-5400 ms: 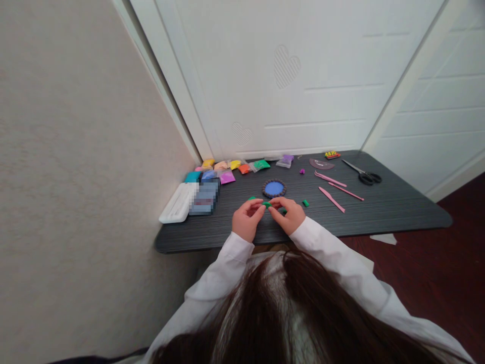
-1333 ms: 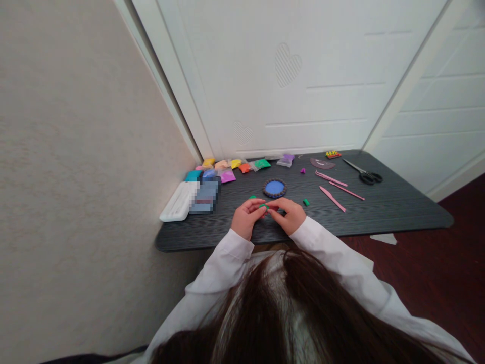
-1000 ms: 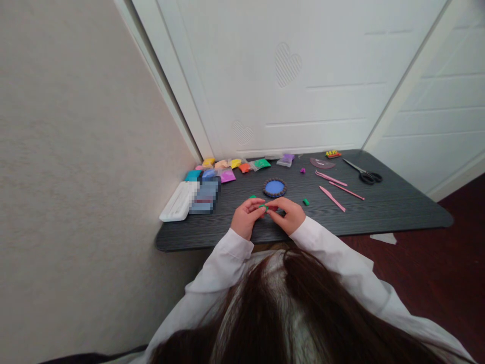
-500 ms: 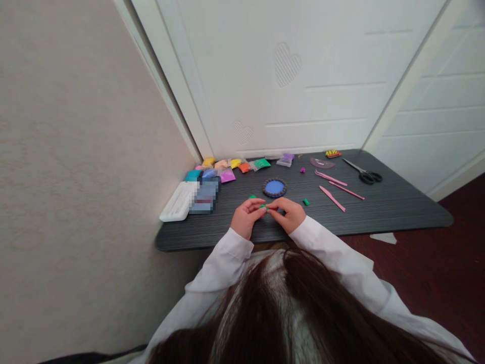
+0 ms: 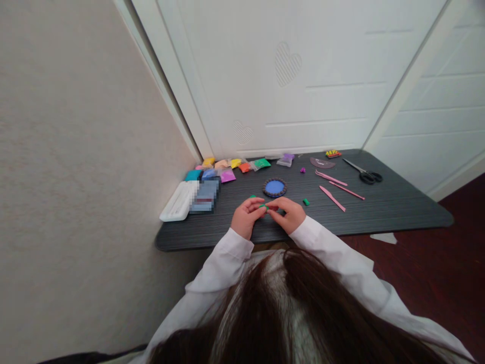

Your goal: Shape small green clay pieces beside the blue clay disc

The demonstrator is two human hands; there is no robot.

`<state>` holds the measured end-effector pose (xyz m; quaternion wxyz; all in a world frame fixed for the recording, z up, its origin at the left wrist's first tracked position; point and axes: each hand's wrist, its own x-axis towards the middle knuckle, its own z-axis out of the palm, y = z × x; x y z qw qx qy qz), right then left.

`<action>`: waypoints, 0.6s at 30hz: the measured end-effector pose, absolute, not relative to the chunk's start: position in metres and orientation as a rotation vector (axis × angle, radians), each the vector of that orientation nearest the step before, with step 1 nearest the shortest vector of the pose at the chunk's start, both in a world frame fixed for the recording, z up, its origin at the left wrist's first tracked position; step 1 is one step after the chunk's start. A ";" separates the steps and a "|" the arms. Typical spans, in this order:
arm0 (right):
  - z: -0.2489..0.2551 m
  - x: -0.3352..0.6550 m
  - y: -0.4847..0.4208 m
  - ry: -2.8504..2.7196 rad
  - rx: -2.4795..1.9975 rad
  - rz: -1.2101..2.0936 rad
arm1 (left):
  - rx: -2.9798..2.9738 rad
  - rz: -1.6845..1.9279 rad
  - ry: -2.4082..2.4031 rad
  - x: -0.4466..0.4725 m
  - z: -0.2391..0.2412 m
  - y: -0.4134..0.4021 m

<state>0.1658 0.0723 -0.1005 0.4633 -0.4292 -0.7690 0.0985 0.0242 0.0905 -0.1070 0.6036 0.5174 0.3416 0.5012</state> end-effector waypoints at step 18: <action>-0.099 0.166 0.070 -1.892 -1.091 0.205 | 1.139 1.193 0.859 0.025 -0.103 0.089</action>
